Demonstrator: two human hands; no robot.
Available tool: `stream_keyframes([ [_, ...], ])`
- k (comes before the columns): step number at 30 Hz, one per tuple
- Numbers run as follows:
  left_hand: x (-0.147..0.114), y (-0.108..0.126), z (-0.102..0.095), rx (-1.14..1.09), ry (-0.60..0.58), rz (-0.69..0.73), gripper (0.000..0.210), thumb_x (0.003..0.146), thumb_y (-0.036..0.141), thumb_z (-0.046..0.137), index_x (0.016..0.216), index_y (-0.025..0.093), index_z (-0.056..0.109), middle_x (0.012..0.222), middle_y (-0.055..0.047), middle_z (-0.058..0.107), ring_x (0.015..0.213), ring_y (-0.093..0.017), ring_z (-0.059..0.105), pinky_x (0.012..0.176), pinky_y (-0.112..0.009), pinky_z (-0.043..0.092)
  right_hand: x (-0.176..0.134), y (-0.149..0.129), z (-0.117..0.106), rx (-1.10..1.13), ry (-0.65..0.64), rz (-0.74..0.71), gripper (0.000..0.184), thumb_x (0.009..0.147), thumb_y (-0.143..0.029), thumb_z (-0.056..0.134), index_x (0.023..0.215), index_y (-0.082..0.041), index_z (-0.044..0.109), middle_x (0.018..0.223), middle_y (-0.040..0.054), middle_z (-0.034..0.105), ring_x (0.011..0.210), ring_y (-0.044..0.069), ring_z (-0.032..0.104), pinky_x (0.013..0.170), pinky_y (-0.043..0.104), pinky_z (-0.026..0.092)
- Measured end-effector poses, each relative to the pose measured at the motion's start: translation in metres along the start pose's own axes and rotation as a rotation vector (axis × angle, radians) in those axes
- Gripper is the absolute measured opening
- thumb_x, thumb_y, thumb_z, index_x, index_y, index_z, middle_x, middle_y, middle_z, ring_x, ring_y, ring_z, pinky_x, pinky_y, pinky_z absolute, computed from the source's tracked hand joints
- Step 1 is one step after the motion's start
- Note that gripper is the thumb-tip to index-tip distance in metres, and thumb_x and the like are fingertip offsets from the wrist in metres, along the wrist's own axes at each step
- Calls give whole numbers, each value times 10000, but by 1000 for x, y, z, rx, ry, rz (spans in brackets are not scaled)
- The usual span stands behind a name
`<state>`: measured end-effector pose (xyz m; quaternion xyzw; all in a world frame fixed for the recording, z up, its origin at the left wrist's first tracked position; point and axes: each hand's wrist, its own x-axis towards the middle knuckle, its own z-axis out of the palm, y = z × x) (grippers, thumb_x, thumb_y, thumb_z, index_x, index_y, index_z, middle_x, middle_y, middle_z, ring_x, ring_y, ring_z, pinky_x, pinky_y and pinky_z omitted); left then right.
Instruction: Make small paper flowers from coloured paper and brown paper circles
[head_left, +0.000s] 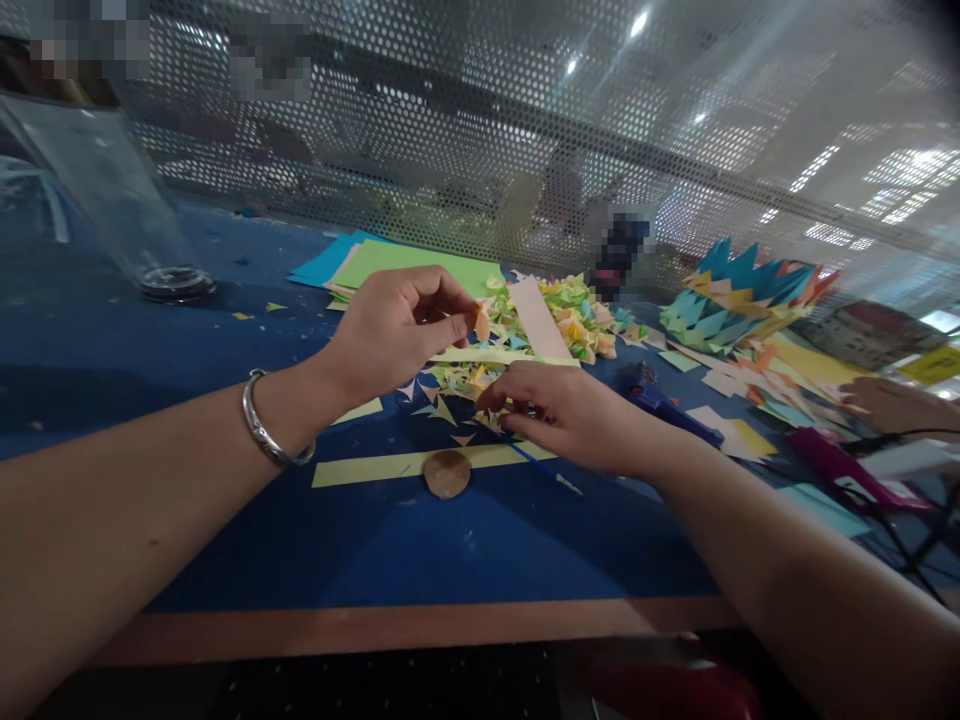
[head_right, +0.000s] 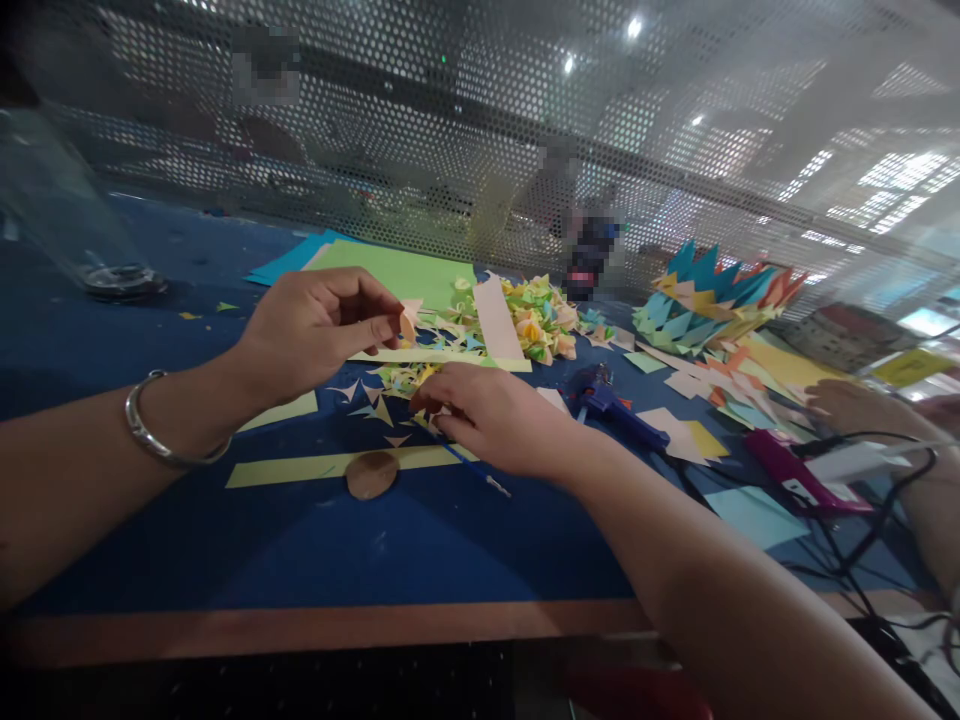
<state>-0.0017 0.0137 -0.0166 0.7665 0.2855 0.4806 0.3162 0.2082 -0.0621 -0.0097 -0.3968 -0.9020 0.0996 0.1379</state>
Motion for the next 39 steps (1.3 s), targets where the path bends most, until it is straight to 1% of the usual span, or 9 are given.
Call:
stream_keyframes([
  [4, 1, -3, 0, -25, -8, -5, 43, 796, 231, 713, 832, 213, 698, 778, -30, 735, 700, -155, 688, 620, -267, 556, 2, 0, 5, 9, 8, -17, 231, 906, -90, 525, 1067, -181, 664, 1047, 62, 683, 965, 183, 629, 843, 305, 481],
  [10, 0, -3, 1, -21, 5, -8, 67, 797, 252, 722, 844, 209, 701, 799, -47, 743, 707, -174, 696, 610, -291, 568, 4, 1, 7, -2, 31, -17, 168, 893, -99, 555, 949, -182, 690, 919, 34, 661, 812, 147, 603, 742, 266, 452],
  [16, 0, 0, 0, 14, 9, -7, 59, 786, 255, 726, 823, 218, 699, 780, -45, 741, 692, -176, 692, 604, -300, 566, 1, 3, 1, 6, 137, 33, 111, 888, -152, 587, 930, -174, 688, 915, 51, 675, 829, 166, 612, 732, 272, 451],
  [19, 1, -1, 0, 17, 2, 8, 48, 792, 248, 718, 822, 218, 697, 771, -39, 736, 689, -166, 688, 610, -292, 559, -2, 4, -2, -10, 81, 36, 112, 891, -171, 593, 936, -173, 696, 918, 55, 688, 833, 173, 617, 722, 276, 450],
  [22, 1, -2, 0, 5, -8, 7, 40, 791, 235, 712, 824, 222, 692, 759, -30, 732, 682, -160, 683, 609, -285, 551, -4, 6, -5, 27, 10, 27, 116, 904, -199, 608, 951, -178, 711, 914, 44, 704, 838, 168, 623, 726, 273, 453],
  [24, 1, -2, 0, -5, -18, 3, 40, 789, 224, 707, 825, 221, 690, 750, -30, 728, 678, -162, 682, 609, -287, 547, -6, 7, -7, 52, 3, 43, 129, 915, -201, 602, 958, -184, 722, 913, 35, 711, 834, 160, 630, 729, 268, 457],
  [28, 1, -3, 0, -10, -37, 1, 42, 789, 223, 700, 830, 226, 693, 759, -29, 728, 688, -165, 683, 627, -295, 548, -4, 8, -5, 41, 52, 100, 146, 914, -176, 593, 986, -185, 721, 960, 42, 720, 851, 163, 643, 753, 277, 469],
  [33, 1, -6, 0, -7, -40, -4, 49, 794, 237, 700, 843, 235, 698, 776, -26, 735, 700, -162, 686, 634, -288, 548, 1, 5, 2, -5, -31, 21, 207, 895, -95, 574, 1034, -171, 708, 986, 64, 676, 918, 184, 626, 821, 302, 476],
  [39, 1, -5, 0, 8, -45, -14, 61, 788, 217, 694, 848, 209, 689, 768, -26, 732, 692, -157, 688, 624, -276, 546, 1, 4, 4, -12, -45, 20, 221, 894, -84, 560, 1039, -184, 694, 991, 54, 651, 894, 175, 616, 821, 297, 472],
])
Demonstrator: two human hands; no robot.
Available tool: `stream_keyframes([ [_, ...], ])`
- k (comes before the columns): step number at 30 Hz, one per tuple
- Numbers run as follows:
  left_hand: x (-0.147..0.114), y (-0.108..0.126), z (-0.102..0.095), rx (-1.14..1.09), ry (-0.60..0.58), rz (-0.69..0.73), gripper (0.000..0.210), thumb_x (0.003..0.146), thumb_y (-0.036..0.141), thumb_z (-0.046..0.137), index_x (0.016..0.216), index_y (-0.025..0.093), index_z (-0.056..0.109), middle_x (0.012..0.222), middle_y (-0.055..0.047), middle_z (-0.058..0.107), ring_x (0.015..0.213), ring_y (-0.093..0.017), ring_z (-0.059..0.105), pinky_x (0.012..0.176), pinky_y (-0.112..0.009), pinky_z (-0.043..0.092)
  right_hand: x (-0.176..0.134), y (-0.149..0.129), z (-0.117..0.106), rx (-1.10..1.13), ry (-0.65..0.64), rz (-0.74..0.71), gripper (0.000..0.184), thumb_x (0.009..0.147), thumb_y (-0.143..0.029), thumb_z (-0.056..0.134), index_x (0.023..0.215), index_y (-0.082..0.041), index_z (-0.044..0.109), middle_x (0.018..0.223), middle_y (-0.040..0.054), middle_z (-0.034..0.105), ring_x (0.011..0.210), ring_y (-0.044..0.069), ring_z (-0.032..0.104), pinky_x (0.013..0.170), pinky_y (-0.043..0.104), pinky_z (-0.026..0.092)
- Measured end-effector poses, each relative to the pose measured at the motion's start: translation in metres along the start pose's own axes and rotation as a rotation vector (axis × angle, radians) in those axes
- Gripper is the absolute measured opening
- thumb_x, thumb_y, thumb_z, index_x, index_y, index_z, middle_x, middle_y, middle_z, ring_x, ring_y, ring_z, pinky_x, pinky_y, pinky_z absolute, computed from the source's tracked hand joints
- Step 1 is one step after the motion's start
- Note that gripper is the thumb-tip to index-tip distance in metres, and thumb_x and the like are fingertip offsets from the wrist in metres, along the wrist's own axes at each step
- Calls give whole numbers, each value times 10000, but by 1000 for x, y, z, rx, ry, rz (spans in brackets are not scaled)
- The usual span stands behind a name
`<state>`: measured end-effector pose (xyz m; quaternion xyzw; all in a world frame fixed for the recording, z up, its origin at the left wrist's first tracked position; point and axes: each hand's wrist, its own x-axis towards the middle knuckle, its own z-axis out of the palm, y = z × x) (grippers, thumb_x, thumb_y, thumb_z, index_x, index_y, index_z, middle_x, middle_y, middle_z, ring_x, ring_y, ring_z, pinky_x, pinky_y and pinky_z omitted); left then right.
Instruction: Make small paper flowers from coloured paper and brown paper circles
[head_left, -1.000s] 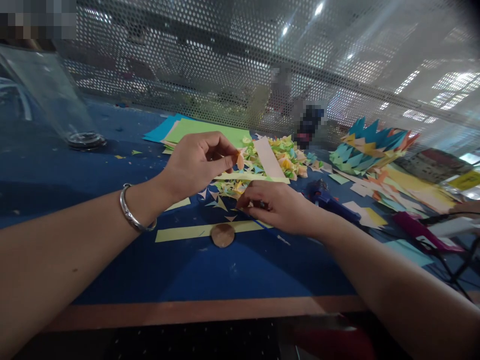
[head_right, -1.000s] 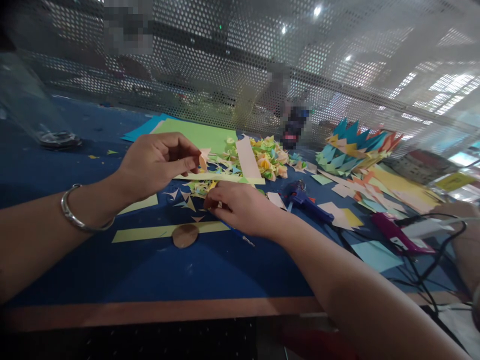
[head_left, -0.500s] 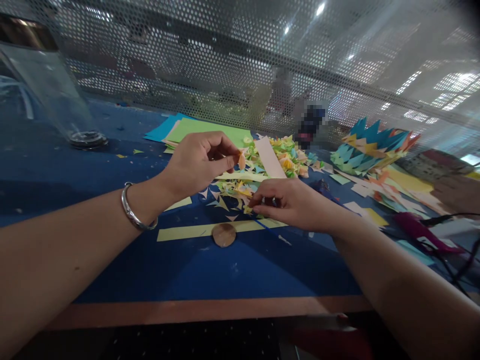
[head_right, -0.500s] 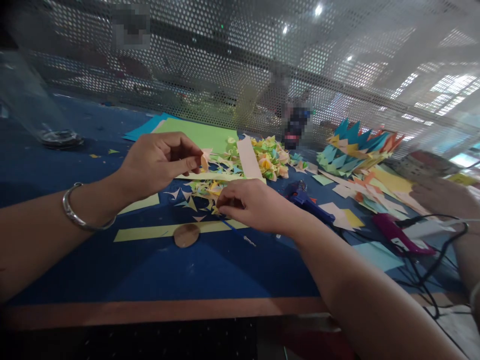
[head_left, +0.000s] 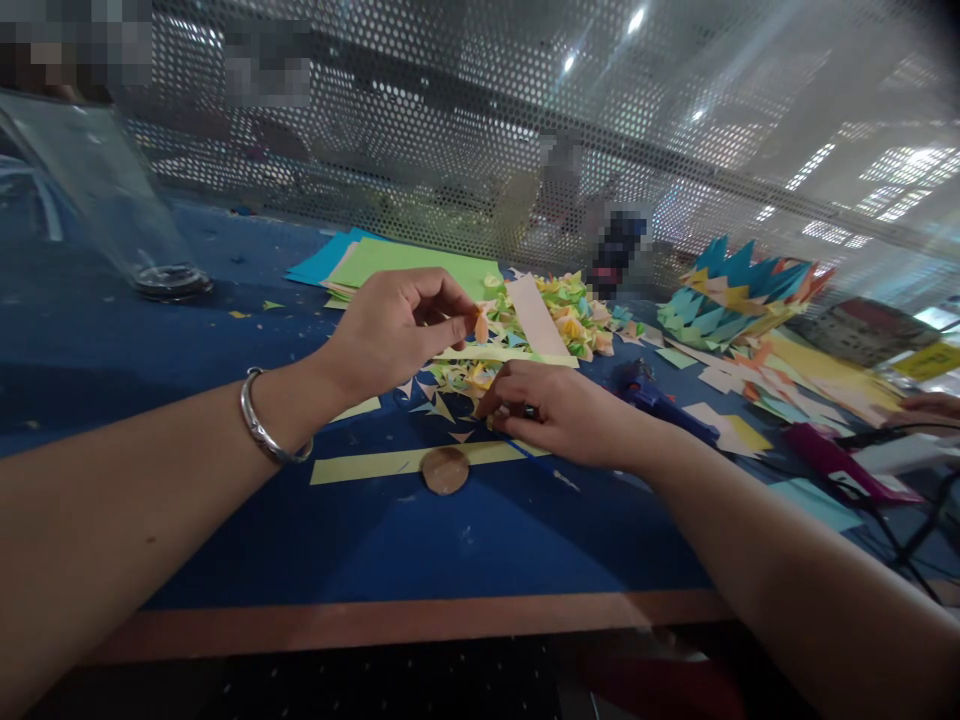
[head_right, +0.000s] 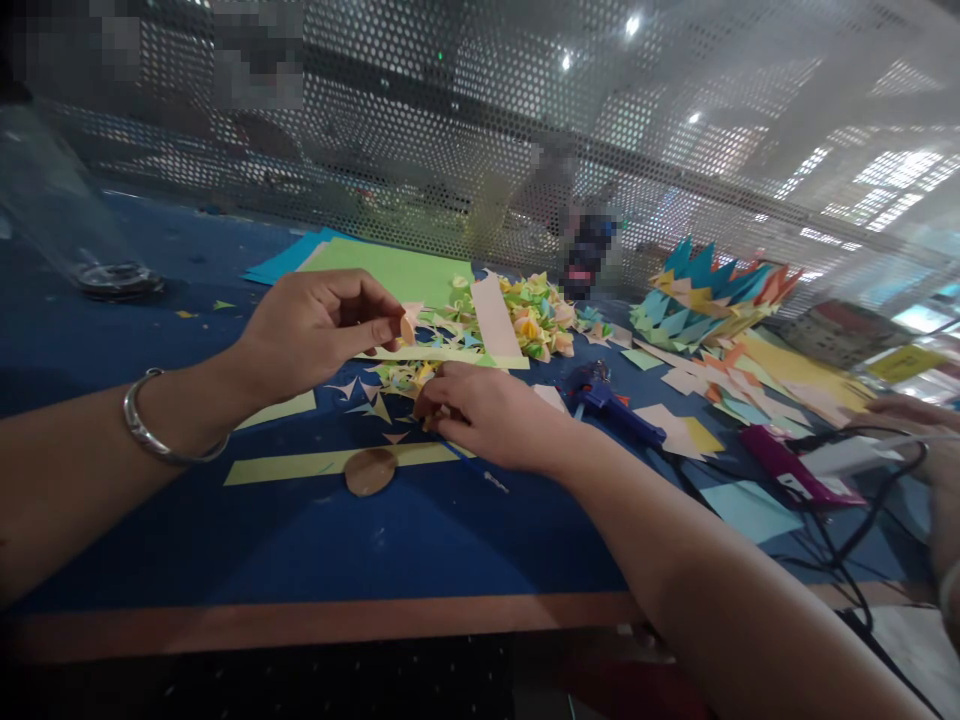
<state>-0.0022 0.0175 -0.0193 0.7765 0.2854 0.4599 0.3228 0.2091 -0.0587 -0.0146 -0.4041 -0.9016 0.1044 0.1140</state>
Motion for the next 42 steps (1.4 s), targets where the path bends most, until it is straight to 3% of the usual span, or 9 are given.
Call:
stream_keyframes([
  [8, 0, 1, 0, 1, -12, 1, 75, 796, 209, 684, 870, 202, 679, 815, -33, 741, 730, -160, 696, 648, -282, 554, 1, -1, -2, 10, 0, -3, 142, 870, -74, 566, 930, -157, 665, 930, 49, 656, 836, 161, 588, 759, 283, 448],
  [15, -1, 3, -2, 20, -27, -12, 76, 805, 225, 682, 879, 207, 678, 822, -40, 740, 740, -163, 702, 672, -291, 557, -2, -2, -5, 146, 113, 91, 91, 846, -118, 604, 891, -173, 662, 851, 15, 663, 708, 117, 585, 649, 243, 433],
  [19, -3, 3, -1, -17, -70, -48, 107, 797, 256, 699, 888, 203, 680, 822, -43, 750, 767, -179, 722, 689, -297, 563, -5, -2, -9, 249, 219, 99, 49, 856, -159, 630, 897, -171, 654, 798, 5, 654, 675, 111, 590, 621, 237, 448],
  [22, -4, 3, 0, -48, -118, -54, 135, 784, 272, 719, 888, 191, 687, 842, -46, 760, 803, -190, 733, 718, -302, 571, -7, -2, -11, 283, 366, 111, 39, 864, -195, 644, 895, -173, 650, 748, -3, 633, 633, 110, 576, 585, 241, 447],
  [28, -6, 9, 5, -100, -161, -62, 77, 778, 224, 712, 848, 197, 695, 797, -17, 764, 785, -173, 738, 751, -295, 588, -5, -2, -10, 279, 604, 88, 40, 863, -200, 659, 891, -176, 644, 800, 8, 635, 690, 124, 584, 613, 257, 464],
  [34, -8, 14, 8, -89, -148, -48, 57, 764, 193, 706, 815, 210, 725, 792, -12, 768, 788, -175, 737, 755, -298, 590, -4, -2, -8, 294, 633, 92, 49, 861, -209, 673, 872, -174, 641, 768, -5, 621, 651, 109, 571, 572, 239, 455],
  [42, -8, 13, 9, -9, -101, -40, 97, 761, 275, 737, 804, 188, 747, 786, -37, 764, 735, -166, 697, 689, -278, 557, -4, -6, -6, 292, 670, 105, 51, 861, -216, 670, 869, -179, 635, 775, -3, 621, 660, 113, 574, 571, 248, 458],
])
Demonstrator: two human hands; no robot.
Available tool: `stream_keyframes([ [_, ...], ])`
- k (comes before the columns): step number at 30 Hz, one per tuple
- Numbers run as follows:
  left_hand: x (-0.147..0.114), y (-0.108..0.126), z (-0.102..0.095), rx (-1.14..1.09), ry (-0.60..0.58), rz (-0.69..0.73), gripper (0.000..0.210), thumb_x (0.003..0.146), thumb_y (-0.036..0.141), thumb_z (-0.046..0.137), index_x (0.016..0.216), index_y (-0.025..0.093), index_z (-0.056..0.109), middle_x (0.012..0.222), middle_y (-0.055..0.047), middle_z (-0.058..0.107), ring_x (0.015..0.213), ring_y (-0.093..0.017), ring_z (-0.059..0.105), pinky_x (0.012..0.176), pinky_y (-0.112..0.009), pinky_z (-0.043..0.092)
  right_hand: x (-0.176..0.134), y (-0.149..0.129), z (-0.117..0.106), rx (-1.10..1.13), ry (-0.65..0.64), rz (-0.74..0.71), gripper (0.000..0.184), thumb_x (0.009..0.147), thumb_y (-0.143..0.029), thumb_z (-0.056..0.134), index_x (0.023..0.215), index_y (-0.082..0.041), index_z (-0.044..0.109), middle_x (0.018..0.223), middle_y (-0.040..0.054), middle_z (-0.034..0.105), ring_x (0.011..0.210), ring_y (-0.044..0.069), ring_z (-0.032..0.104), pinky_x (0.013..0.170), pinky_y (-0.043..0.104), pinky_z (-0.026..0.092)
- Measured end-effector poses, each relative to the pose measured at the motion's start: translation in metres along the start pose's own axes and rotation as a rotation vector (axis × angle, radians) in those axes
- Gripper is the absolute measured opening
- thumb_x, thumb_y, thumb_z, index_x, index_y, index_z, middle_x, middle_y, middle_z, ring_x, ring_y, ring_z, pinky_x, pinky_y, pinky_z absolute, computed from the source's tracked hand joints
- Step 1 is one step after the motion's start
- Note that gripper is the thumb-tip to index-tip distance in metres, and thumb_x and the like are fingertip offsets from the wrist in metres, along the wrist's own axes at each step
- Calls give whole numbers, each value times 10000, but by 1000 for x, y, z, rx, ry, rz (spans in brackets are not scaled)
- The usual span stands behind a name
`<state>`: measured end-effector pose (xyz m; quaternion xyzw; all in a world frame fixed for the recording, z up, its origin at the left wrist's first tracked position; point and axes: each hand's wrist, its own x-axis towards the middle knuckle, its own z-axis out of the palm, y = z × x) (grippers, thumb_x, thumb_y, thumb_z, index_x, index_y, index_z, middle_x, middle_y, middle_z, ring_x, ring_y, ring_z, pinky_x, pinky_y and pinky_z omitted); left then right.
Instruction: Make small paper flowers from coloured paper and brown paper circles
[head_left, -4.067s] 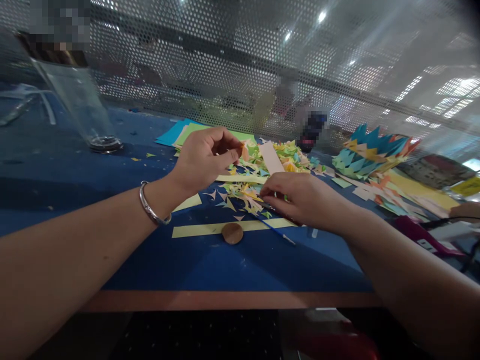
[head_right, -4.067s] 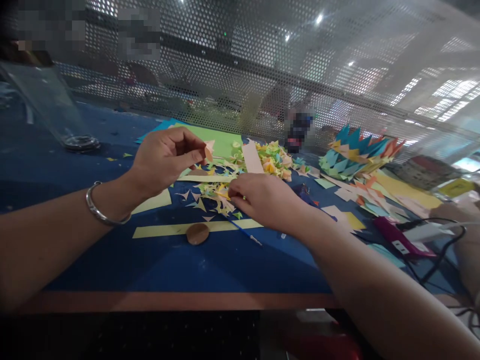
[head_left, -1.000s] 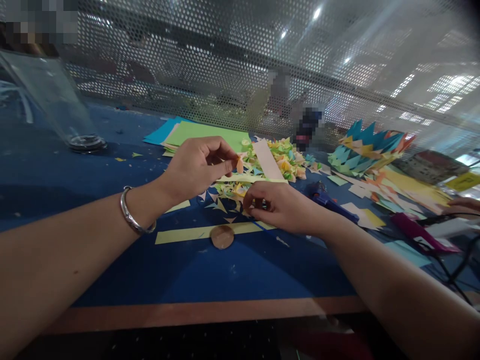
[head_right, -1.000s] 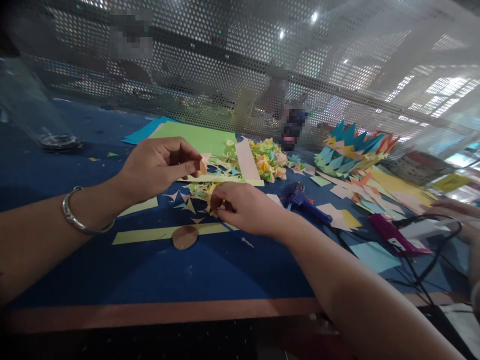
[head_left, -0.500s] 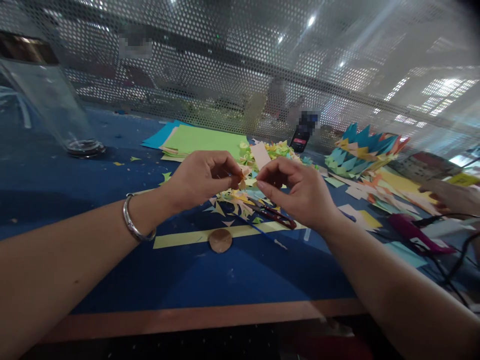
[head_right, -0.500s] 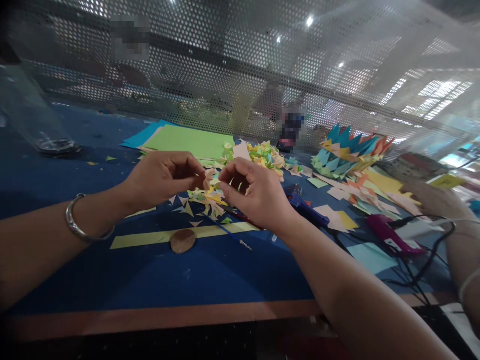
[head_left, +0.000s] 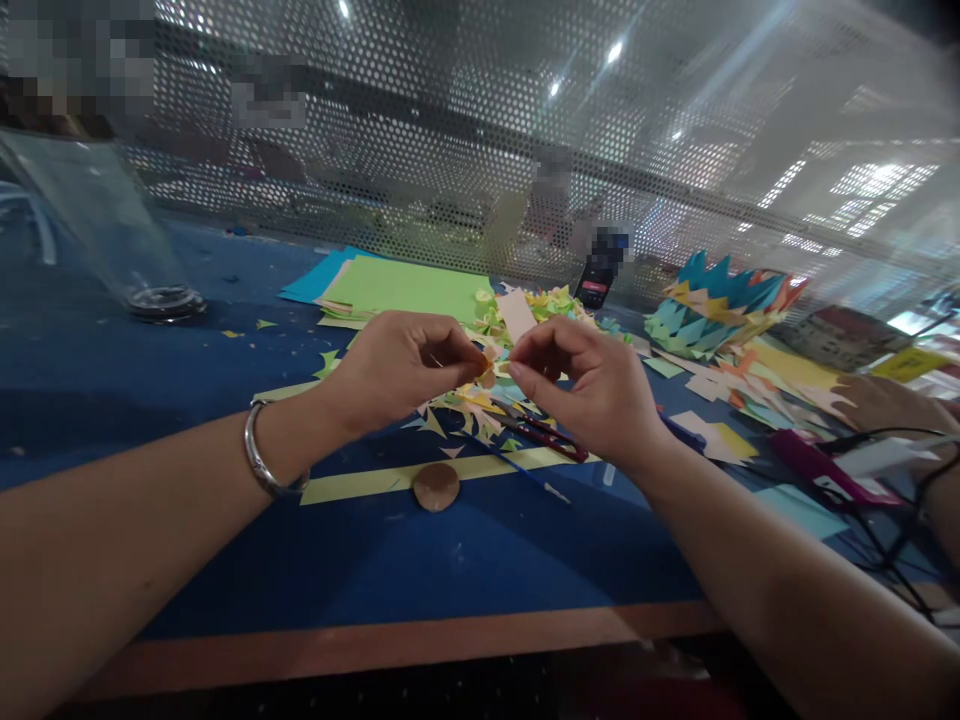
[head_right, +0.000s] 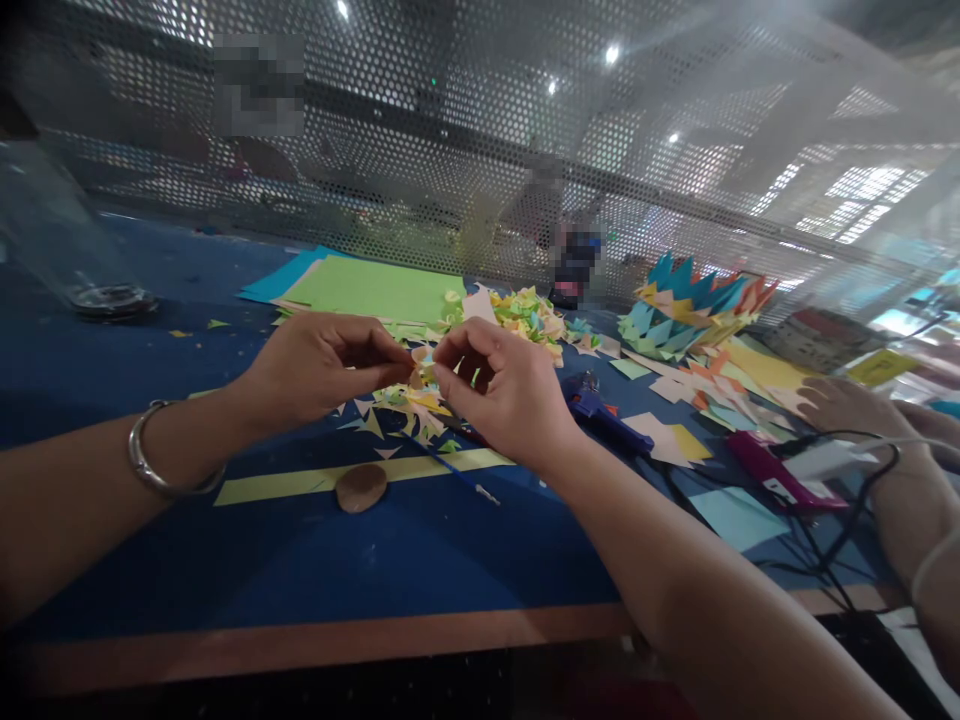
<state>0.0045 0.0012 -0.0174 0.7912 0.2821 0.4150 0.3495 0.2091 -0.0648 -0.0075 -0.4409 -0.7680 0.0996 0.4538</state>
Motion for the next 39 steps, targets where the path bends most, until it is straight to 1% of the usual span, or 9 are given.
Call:
stream_keyframes([
  [4, -1, 3, 0, 83, -13, -2, 120, 773, 293, 723, 813, 182, 748, 780, -36, 761, 713, -158, 679, 643, -251, 523, 0, -1, 0, -31, 1, 0, 56, 861, -225, 663, 863, -177, 633, 768, -4, 621, 635, 110, 567, 561, 252, 456],
  [8, -2, 5, 0, 132, -13, -9, 123, 781, 299, 710, 821, 190, 750, 783, -33, 761, 701, -158, 675, 627, -253, 509, 0, -1, 0, -44, -16, 9, 47, 867, -224, 648, 876, -181, 631, 781, 2, 626, 637, 114, 559, 570, 261, 456],
  [15, -2, 8, 3, 127, -5, -2, 100, 788, 295, 699, 800, 201, 731, 790, -34, 764, 717, -162, 679, 638, -267, 530, 0, -4, 1, -68, -4, 19, 46, 854, -219, 652, 852, -183, 623, 762, -2, 627, 597, 99, 523, 554, 252, 438],
  [23, -4, 7, 0, 167, 2, 0, 121, 800, 313, 694, 812, 198, 733, 789, -35, 765, 710, -163, 684, 623, -254, 513, 1, -4, 2, -52, -5, 13, 43, 856, -212, 646, 839, -178, 625, 750, -3, 616, 610, 101, 528, 562, 250, 442],
  [30, -5, 8, 1, 247, 25, 20, 112, 802, 308, 685, 810, 213, 744, 770, -18, 770, 693, -153, 679, 622, -245, 495, 2, -3, 2, -55, 4, 20, 31, 850, -203, 642, 836, -182, 624, 745, -6, 617, 608, 101, 532, 560, 248, 442],
  [39, -6, 6, 4, 219, 42, 25, 110, 790, 300, 681, 810, 211, 743, 771, -27, 774, 715, -167, 687, 628, -255, 509, 2, -6, 2, -60, 21, 38, 43, 847, -216, 642, 823, -187, 620, 730, -11, 612, 595, 98, 526, 552, 248, 437],
])
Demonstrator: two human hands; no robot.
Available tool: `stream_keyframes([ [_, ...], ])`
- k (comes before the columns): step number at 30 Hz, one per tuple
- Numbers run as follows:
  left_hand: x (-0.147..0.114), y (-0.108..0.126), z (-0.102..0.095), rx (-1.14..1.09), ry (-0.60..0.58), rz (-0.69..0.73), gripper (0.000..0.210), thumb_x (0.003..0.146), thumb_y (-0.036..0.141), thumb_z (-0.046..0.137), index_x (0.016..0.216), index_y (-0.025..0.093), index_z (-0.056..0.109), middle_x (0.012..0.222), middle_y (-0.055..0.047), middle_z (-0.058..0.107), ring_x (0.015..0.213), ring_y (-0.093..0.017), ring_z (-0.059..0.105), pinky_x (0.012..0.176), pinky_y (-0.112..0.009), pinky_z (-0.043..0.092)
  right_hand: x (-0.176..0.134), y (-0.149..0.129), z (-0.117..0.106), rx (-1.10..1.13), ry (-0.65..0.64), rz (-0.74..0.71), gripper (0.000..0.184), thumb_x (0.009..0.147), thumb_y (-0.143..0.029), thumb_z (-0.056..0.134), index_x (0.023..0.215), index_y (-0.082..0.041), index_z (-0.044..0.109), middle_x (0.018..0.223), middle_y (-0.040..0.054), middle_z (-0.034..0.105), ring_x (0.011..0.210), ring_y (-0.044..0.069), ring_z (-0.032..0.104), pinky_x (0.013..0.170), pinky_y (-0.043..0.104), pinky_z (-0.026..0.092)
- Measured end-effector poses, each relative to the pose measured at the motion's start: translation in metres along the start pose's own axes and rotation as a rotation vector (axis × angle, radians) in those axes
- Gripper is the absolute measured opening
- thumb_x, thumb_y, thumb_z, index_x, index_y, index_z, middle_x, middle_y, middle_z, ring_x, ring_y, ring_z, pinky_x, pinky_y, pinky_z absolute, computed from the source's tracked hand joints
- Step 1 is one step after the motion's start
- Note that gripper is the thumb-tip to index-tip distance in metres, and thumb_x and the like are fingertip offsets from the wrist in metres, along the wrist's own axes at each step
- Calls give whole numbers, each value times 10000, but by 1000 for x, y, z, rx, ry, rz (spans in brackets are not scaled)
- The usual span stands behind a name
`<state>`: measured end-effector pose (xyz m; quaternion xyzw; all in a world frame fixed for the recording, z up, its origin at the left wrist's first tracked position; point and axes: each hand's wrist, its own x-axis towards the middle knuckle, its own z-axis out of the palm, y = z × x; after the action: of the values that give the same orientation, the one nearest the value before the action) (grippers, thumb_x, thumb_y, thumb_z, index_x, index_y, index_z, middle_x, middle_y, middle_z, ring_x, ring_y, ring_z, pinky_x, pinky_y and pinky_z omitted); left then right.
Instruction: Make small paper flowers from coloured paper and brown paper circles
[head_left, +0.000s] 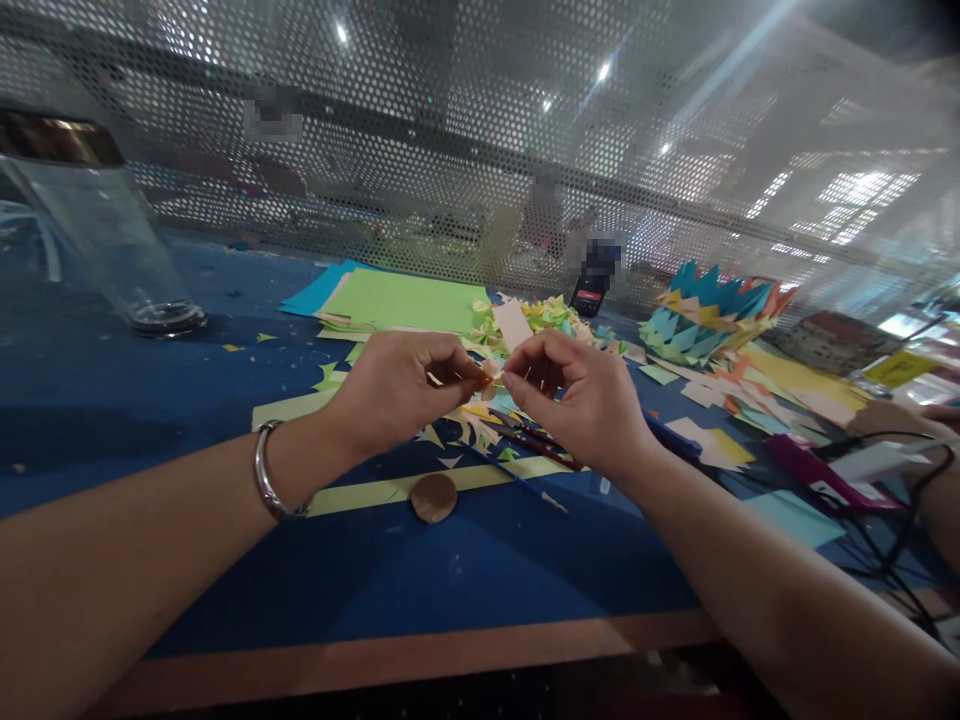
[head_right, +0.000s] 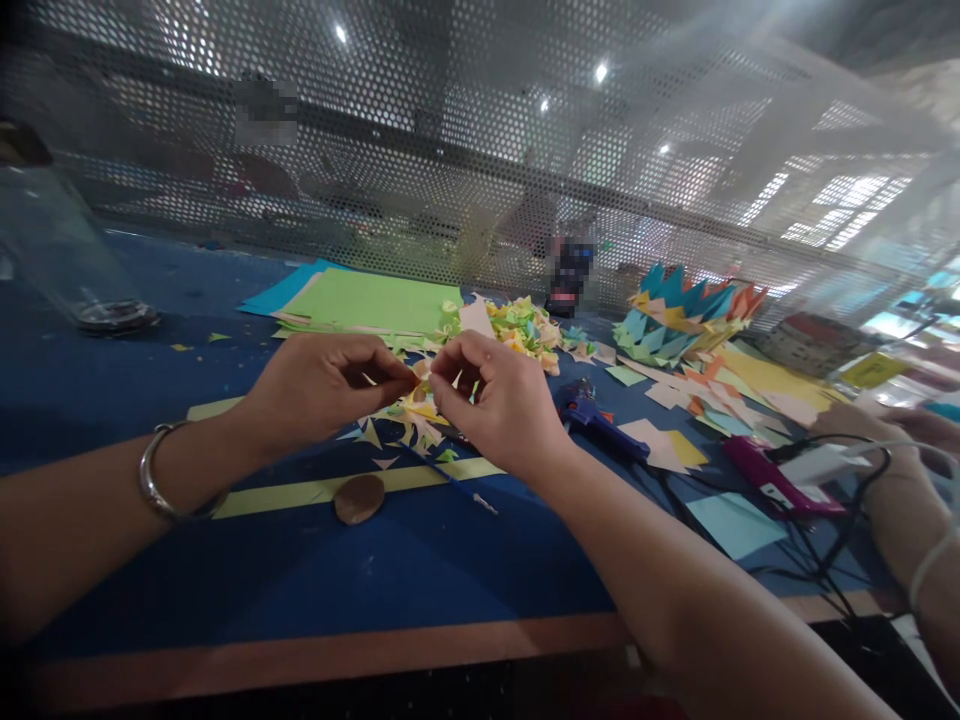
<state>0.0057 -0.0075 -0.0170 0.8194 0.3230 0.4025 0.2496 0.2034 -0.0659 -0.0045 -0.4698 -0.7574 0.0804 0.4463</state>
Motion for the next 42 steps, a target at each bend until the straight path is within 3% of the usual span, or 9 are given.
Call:
stream_keyframes([
  [15, -2, -1, 3, 37, 14, 13, 91, 782, 254, 661, 835, 234, 733, 805, -22, 766, 739, -178, 693, 659, -276, 526, 0, 3, 1, 83, -20, 65, 78, 837, -250, 672, 821, -191, 622, 736, -2, 605, 623, 116, 522, 550, 255, 419],
  [28, 2, 10, -6, -86, -8, -80, 83, 770, 260, 689, 829, 217, 727, 772, -17, 765, 709, -174, 706, 607, -273, 522, 0, 9, 2, 277, -70, 102, 202, 869, -335, 699, 989, -195, 617, 935, 39, 635, 801, 152, 602, 629, 279, 486],
  [42, 0, 14, -5, 62, 26, -28, 77, 778, 222, 641, 774, 221, 717, 738, 7, 753, 650, -141, 668, 571, -243, 459, -1, 8, 7, 295, -35, 80, 129, 859, -277, 696, 920, -182, 634, 837, 16, 616, 735, 132, 582, 618, 273, 466],
])
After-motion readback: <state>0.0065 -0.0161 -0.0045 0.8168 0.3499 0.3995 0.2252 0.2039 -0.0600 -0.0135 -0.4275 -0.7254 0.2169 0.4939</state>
